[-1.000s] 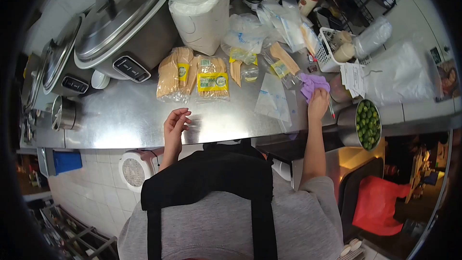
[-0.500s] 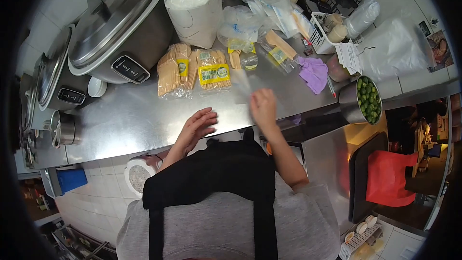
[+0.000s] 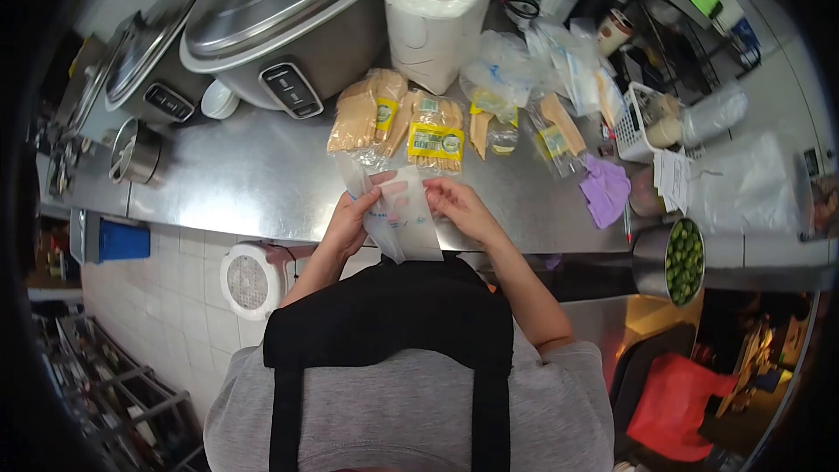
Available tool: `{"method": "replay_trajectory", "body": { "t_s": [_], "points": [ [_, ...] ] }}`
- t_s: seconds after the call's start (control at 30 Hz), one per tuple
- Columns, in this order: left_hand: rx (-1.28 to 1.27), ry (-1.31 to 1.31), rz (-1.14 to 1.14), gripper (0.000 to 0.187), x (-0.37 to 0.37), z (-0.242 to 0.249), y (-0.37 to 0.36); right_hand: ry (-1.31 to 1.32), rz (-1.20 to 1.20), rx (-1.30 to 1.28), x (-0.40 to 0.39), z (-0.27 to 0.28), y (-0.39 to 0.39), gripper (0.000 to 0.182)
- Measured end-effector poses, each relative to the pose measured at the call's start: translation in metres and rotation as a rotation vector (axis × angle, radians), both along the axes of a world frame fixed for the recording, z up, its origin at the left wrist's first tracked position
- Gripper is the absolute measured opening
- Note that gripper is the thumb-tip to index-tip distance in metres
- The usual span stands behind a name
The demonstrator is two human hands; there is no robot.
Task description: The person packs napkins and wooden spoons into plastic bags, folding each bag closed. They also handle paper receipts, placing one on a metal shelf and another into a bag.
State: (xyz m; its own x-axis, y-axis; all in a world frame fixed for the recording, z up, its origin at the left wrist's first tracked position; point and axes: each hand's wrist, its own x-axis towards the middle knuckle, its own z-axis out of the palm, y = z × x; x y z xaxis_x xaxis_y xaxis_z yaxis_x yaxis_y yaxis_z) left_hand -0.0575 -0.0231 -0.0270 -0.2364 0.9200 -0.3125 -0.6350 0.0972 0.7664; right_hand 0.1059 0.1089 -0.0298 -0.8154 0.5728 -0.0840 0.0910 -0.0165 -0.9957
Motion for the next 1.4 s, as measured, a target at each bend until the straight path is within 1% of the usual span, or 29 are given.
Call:
{"method": "replay_trajectory", "body": {
  "t_s": [0.03,0.07,0.2,0.37,0.43,0.47,0.5,0.53,0.57,0.63,0.67,0.7,0.77,0.8,0.83,0.9,0.97,1.03,1.07,1.13,1.17,1.23,1.27,1.4],
  "points": [
    [0.009,-0.011,0.032,0.038,-0.002,0.000,-0.001,-0.019,0.196,-0.280,-0.003,0.001,0.003,0.028],
    [0.012,-0.012,0.058,0.038,-0.003,0.001,-0.003,-0.017,0.235,-0.290,-0.007,-0.002,0.003,0.024],
    [0.002,0.004,0.170,0.038,-0.009,0.000,-0.011,-0.102,0.312,-0.230,-0.023,-0.001,0.002,0.021],
    [0.043,-0.019,0.246,0.040,-0.015,-0.011,-0.019,-0.067,0.307,-0.180,-0.040,-0.009,0.000,0.014],
    [-0.014,0.019,0.321,0.046,-0.016,-0.014,-0.022,-0.056,0.312,-0.177,-0.045,-0.011,0.001,0.012],
    [-0.015,0.019,0.329,0.046,-0.017,-0.015,-0.024,-0.041,0.302,-0.174,-0.047,-0.012,0.001,0.011],
    [-0.051,0.070,0.396,0.051,-0.018,-0.017,-0.026,-0.041,0.307,-0.176,-0.049,-0.011,0.000,0.011],
    [-0.088,0.121,0.459,0.056,-0.018,-0.019,-0.027,-0.012,0.278,-0.207,-0.051,-0.010,-0.001,0.011],
    [-0.089,0.122,0.459,0.056,-0.017,-0.020,-0.026,0.018,0.247,-0.239,-0.052,-0.010,-0.002,0.013],
    [-0.095,0.699,0.854,0.064,-0.011,-0.016,-0.022,0.019,0.223,-0.221,-0.054,-0.009,-0.002,0.016],
    [-0.126,0.941,0.885,0.064,-0.008,-0.012,-0.025,0.019,0.199,-0.203,-0.055,-0.009,-0.003,0.020],
    [-0.121,0.944,0.876,0.064,-0.004,-0.005,-0.025,0.023,0.190,-0.203,-0.055,-0.006,-0.003,0.020],
    [-0.067,1.146,0.741,0.059,0.005,0.006,-0.020,-0.020,0.190,-0.039,-0.056,0.005,-0.005,0.025],
    [-0.048,1.223,0.699,0.044,0.008,0.010,-0.015,-0.051,0.198,0.012,-0.056,0.010,-0.006,0.026],
    [-0.028,1.226,0.688,0.044,0.010,0.009,-0.011,-0.045,0.180,0.020,-0.055,0.009,-0.008,0.026],
    [0.043,0.822,0.279,0.024,0.015,0.004,0.003,0.049,0.185,0.192,-0.051,0.005,-0.010,0.026],
    [0.110,0.588,0.307,0.010,0.025,0.001,0.018,0.009,0.222,0.220,-0.043,0.007,-0.005,0.026],
    [0.098,0.545,0.248,0.006,0.028,0.005,0.028,0.021,0.268,0.280,-0.032,0.008,0.009,0.022],
    [0.113,0.516,0.222,0.006,0.028,0.003,0.032,0.033,0.228,0.316,-0.025,0.011,0.018,0.022],
    [0.151,0.497,0.183,0.007,0.029,-0.001,0.043,-0.006,0.345,0.229,-0.013,0.017,0.035,0.020],
    [0.165,0.493,0.156,0.007,0.030,-0.003,0.048,0.001,0.327,0.251,-0.007,0.021,0.042,0.020],
    [0.196,0.493,0.127,0.007,0.033,0.000,0.060,-0.009,0.328,0.121,0.004,0.029,0.055,0.019],
    [0.201,0.474,0.106,0.007,0.036,0.001,0.067,-0.048,0.318,0.178,0.009,0.035,0.061,0.017],
    [0.247,0.431,0.062,0.008,0.044,0.006,0.092,-0.068,0.292,0.205,0.024,0.046,0.088,0.014]
  ]
}}
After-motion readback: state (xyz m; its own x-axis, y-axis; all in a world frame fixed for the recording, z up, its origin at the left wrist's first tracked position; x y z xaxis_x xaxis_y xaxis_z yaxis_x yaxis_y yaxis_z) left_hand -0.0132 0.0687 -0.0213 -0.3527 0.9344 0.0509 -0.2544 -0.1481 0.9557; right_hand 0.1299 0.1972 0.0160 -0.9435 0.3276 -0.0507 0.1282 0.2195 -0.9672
